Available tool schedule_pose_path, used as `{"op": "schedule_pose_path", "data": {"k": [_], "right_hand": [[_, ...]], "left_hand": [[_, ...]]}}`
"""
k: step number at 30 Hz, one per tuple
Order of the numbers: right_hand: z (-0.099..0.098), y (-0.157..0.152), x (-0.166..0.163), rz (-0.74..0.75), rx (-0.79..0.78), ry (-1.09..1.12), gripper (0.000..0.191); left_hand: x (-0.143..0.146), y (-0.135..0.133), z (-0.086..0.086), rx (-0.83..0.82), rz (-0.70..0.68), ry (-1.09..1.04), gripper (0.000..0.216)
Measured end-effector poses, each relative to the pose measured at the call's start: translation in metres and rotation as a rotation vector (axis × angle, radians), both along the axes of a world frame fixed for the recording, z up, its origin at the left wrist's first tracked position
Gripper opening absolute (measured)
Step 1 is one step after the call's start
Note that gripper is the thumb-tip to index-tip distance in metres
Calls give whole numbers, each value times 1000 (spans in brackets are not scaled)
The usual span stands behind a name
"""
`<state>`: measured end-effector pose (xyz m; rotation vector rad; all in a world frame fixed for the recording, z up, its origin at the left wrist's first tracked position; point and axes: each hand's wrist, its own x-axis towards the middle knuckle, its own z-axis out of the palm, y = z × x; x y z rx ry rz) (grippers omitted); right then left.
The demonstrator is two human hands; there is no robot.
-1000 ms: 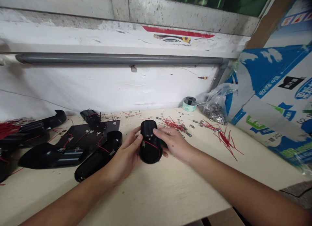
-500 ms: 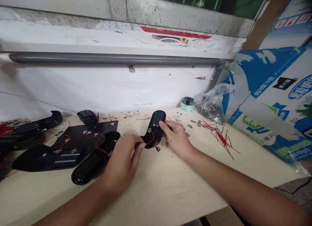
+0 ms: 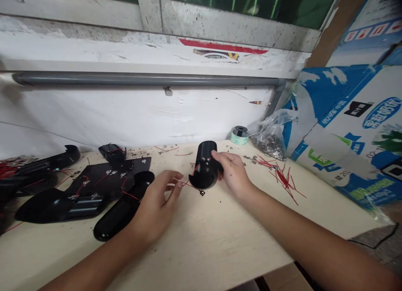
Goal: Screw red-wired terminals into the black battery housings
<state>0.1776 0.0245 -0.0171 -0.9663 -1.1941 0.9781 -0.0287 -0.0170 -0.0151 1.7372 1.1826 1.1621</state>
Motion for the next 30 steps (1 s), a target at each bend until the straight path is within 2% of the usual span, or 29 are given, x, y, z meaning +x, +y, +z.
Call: {"op": "schedule_pose_path", "data": {"k": [3, 5, 9, 11, 14, 21, 25, 30], "right_hand": [[-2, -8, -6, 84, 35, -147, 49], [-2, -13, -10, 178, 36, -182, 48], [2, -20, -15, 274, 41, -249, 44], [4, -21, -15, 287, 53, -277, 44], [4, -21, -13, 322, 69, -299, 45], [0, -20, -12, 384, 109, -325, 47], [-2, -20, -15, 352, 123, -335, 47], [-3, -22, -16, 336, 136, -348, 45]], "left_hand": [[1, -3, 3, -106, -7, -137, 26], [1, -2, 4, -232, -62, -304, 30], [1, 3, 4, -591, -354, -597, 34], [0, 5, 3, -731, -453, -633, 33], [-4, 5, 4, -863, -479, -610, 32], [-9, 6, 6, -1008, -424, -451, 37], [-9, 8, 6, -1021, -424, -434, 36], [-6, 4, 15, -980, -389, -492, 27]]}}
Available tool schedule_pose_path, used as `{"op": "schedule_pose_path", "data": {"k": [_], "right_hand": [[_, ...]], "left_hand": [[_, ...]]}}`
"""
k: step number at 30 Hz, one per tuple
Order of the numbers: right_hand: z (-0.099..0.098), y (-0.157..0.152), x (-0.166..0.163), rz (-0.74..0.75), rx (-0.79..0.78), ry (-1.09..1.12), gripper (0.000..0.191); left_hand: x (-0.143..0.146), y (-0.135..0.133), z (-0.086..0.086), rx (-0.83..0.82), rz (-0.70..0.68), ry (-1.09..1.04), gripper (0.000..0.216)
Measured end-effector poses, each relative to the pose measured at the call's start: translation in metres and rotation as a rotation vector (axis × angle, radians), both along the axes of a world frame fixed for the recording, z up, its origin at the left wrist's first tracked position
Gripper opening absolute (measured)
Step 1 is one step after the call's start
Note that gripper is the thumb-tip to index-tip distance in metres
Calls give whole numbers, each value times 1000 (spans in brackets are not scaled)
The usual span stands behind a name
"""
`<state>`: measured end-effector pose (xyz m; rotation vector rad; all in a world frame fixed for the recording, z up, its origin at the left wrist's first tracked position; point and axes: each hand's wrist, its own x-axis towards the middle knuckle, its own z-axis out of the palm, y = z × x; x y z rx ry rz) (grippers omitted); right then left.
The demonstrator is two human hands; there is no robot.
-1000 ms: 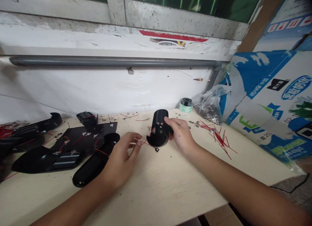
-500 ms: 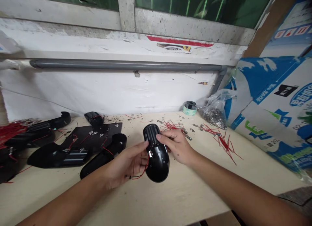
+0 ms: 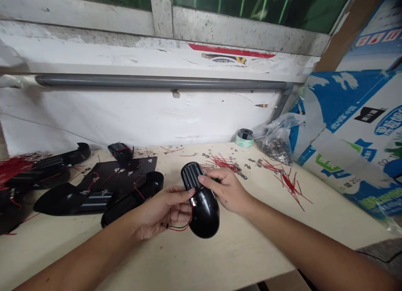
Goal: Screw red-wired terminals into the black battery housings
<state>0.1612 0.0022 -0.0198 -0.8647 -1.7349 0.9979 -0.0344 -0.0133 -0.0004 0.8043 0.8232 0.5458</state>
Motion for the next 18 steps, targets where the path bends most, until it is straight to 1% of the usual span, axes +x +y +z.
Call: {"op": "schedule_pose_path", "data": {"k": [3, 6, 9, 14, 18], "right_hand": [[-1, -1, -1, -15, -2, 15, 46], [-2, -1, -2, -38, -22, 34, 47], [-4, 0, -4, -51, -58, 55, 48], [-7, 0, -5, -60, -86, 84, 50], [-6, 0, -5, -55, -87, 82, 50]], "left_hand": [[3, -3, 5, 12, 39, -2, 25], [4, -4, 6, 23, 24, -6, 28], [4, -3, 2, 28, 9, -13, 30], [5, -2, -6, 78, 49, 12, 34], [5, -2, -9, 114, 50, 15, 36]]}}
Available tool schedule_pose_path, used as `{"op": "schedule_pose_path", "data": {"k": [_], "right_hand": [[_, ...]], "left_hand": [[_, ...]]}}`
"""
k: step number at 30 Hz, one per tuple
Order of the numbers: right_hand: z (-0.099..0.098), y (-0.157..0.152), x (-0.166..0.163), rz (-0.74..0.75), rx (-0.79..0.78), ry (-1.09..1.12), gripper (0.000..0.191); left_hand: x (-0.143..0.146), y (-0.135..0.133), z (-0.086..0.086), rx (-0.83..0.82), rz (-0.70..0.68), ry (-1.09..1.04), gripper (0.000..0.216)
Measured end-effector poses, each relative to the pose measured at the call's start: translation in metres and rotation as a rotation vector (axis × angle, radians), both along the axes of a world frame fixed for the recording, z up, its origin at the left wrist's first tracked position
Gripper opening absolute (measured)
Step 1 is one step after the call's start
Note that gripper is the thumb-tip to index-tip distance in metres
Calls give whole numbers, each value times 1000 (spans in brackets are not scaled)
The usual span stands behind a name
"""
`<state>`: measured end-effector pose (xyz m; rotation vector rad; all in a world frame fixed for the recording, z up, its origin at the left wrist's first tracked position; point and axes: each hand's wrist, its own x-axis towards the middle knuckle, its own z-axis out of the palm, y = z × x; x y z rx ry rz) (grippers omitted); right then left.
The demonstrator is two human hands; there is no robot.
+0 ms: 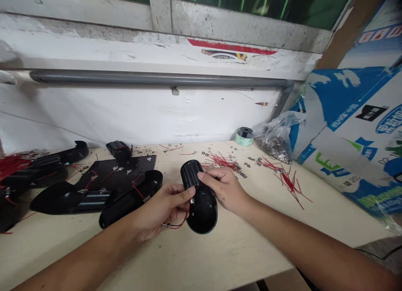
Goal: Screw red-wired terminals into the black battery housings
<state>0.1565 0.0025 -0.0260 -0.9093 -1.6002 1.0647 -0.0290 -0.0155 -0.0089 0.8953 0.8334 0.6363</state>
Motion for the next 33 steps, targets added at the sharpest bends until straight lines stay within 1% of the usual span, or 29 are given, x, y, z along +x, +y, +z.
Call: {"op": "schedule_pose_path", "data": {"k": [6, 13, 18, 20, 23, 27, 33], "right_hand": [[0, 2, 1, -6, -7, -8, 50], [-3, 2, 1, 16, -23, -7, 45], [-7, 0, 1, -14, -39, -1, 48], [-8, -3, 0, -30, -39, -2, 50], [-9, -7, -2, -55, -40, -7, 50], [-11, -13, -5, -117, -50, -4, 49], [-12, -15, -7, -129, -132, -9, 51]], "left_hand": [[-1, 0, 2, 12, 17, 5, 35], [-5, 6, -1, -84, 10, -56, 44], [0, 1, 4, -32, 45, -55, 32], [2, -1, 5, -9, 57, -34, 31], [3, -1, 3, -5, 59, 1, 34], [2, -1, -3, -23, 62, -21, 30], [3, -3, -7, -19, 138, -29, 36]]}}
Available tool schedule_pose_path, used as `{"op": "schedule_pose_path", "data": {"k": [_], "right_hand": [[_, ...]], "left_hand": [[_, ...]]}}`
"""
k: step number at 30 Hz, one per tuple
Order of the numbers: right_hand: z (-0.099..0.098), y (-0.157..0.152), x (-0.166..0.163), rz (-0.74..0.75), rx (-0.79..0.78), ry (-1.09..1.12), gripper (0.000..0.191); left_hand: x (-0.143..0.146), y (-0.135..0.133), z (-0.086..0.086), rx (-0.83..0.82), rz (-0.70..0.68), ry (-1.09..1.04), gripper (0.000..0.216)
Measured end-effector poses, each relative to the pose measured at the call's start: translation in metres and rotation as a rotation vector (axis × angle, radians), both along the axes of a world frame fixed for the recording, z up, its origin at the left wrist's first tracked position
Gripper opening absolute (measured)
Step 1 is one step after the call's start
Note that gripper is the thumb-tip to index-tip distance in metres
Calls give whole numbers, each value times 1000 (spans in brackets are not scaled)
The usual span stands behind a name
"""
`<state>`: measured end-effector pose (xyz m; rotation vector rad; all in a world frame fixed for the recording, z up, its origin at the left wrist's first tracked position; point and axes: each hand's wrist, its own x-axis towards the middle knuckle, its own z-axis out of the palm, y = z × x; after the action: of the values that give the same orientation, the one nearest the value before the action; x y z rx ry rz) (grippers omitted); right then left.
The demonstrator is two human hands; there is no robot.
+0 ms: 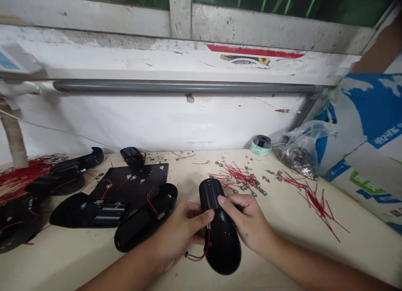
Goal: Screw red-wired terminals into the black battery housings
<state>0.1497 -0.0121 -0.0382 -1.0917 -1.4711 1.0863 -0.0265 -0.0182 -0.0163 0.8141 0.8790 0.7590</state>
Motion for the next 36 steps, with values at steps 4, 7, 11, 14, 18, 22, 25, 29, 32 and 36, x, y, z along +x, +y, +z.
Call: {"op": "schedule_pose_path", "data": {"k": [4, 7, 11, 14, 18, 22, 25, 29, 32, 36], "right_hand": [[1, 1, -1, -17, 23, -8, 52], [-1, 2, -1, -36, 60, -12, 50], [-2, 7, 0, 9, 35, 140, 46], [0, 18, 6, 23, -64, 361, 38], [10, 39, 24, -107, -80, 584, 30], [23, 52, 43, -60, -338, 899, 29], [29, 51, 46, 6, -411, 963, 33], [35, 37, 31, 75, -312, 898, 38], [37, 25, 16, 124, -271, 856, 43], [34, 23, 9, 128, -218, 786, 45]], "left_hand": [[0, -1, 0, 22, 13, 39, 36], [-1, 2, -3, 44, -18, 12, 32], [-4, 8, -6, 80, -105, -126, 24], [-6, 11, 0, 108, -35, -160, 19], [-6, 13, 8, 107, 68, -115, 18], [-6, 15, 9, 97, 84, -72, 16], [-6, 11, 13, 63, 73, -89, 15], [-2, -1, 23, -128, 0, -280, 26], [2, -6, 22, -227, -67, -413, 29], [3, -4, 15, -235, -131, -448, 33]]}}
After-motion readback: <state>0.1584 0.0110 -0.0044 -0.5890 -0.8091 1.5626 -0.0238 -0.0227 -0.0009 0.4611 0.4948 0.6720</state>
